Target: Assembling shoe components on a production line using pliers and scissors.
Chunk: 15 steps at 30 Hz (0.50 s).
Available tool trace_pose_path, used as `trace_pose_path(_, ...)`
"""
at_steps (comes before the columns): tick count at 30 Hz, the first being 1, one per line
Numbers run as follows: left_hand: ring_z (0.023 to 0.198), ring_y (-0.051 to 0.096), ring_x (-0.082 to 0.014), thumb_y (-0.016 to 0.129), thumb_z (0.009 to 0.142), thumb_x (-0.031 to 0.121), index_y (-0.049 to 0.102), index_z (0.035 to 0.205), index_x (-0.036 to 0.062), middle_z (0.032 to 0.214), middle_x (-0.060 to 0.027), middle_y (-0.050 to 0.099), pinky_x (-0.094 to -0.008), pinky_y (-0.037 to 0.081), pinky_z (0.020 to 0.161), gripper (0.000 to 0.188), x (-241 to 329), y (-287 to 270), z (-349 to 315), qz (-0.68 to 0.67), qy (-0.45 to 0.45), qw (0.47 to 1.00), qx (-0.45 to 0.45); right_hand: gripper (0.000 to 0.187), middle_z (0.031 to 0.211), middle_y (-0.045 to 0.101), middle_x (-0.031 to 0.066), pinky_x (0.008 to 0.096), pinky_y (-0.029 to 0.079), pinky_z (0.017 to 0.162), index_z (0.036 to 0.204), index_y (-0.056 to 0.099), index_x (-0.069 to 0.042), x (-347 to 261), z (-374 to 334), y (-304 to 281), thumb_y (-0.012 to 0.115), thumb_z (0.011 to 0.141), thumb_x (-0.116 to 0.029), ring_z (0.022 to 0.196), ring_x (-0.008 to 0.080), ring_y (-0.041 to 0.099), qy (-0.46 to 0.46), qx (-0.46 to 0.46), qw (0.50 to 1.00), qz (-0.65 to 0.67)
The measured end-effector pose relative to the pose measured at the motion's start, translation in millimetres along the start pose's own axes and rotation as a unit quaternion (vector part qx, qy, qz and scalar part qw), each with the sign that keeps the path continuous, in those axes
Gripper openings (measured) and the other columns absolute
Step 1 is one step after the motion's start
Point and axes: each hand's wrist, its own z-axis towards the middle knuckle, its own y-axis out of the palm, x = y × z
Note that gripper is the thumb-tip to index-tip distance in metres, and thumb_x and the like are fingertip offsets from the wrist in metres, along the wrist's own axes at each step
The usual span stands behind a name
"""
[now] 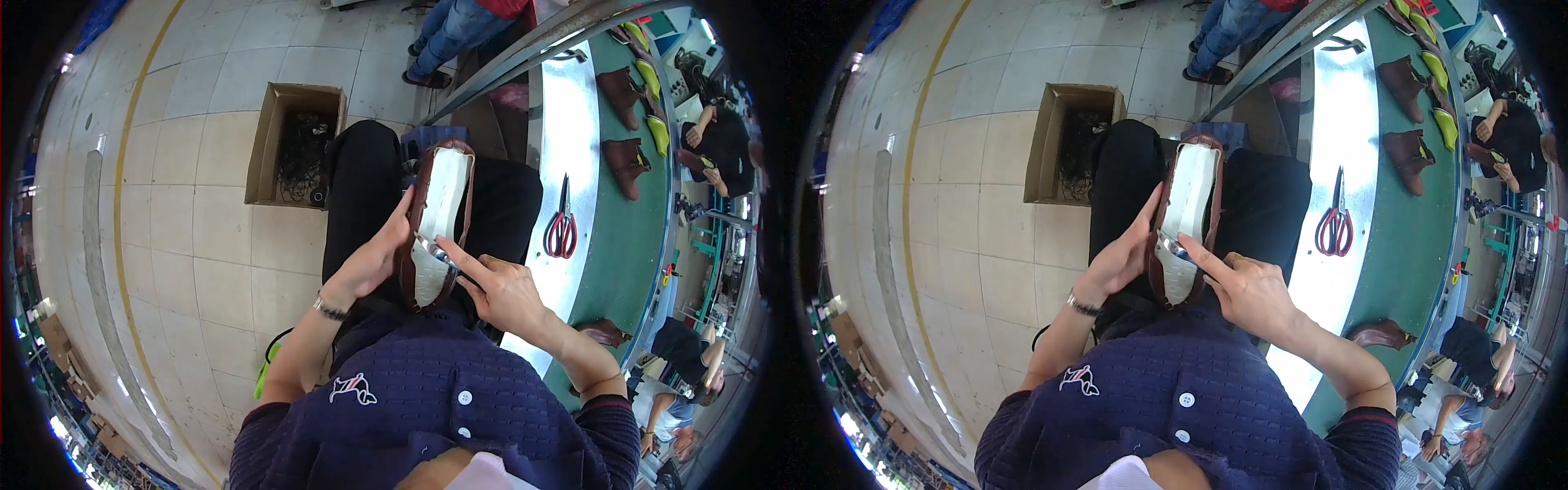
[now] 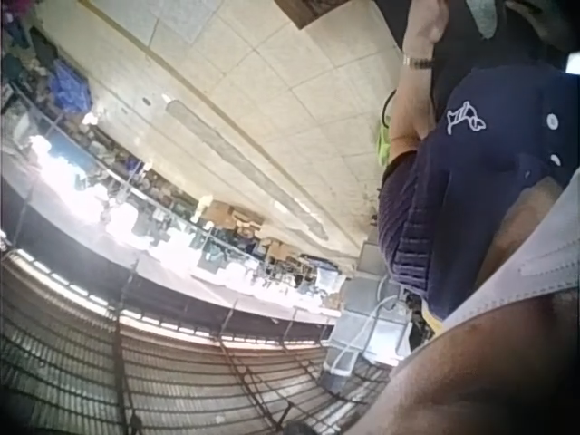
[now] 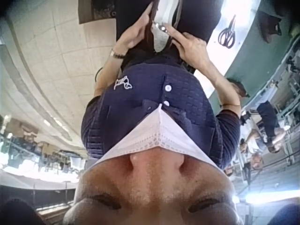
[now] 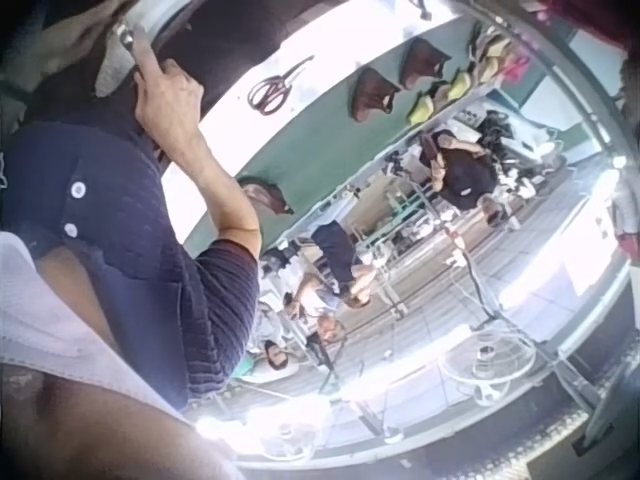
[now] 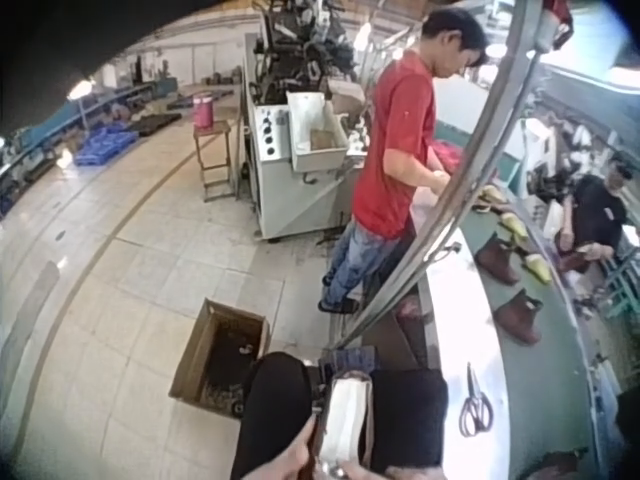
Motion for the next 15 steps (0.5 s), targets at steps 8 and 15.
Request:
trace_pose_path(8, 0.138, 0.029, -0.0190, 0.053, 0.098, 0.036, 0.006, 0.155, 0.0184, 0.155, -0.0084, 0.023, -0.0326, 0.026, 0.112, 0.075, -4.4, 9.2, 38.4, 0.074, 0.038, 0.996, 0.026, 0.074, 0.065, 0.059, 0.0095, 0.0391, 0.051, 0.051, 0.149, 0.030, -0.027, 12.1, 8.0, -28.5, 0.064, 0.085, -0.011, 0.051, 0.0287, 0.060, -0.038, -0.040, 0.998, 0.019)
trace_pose_path(15, 0.135, 0.034, -0.0190, 0.051, 0.100, 0.031, 0.009, 0.155, 0.0144, 0.150, -0.0097, 0.032, -0.0323, 0.028, 0.110, 0.071, -1.0, 0.0, 34.0, 0.124, 0.011, 0.992, 0.021, 0.072, 0.073, 0.064, 0.0112, 0.0385, 0.051, 0.050, 0.148, 0.032, -0.028, -1.6, 59.6, -88.5, 0.065, 0.086, -0.017, 0.058, 0.0286, 0.064, -0.174, 0.128, 0.976, -0.030)
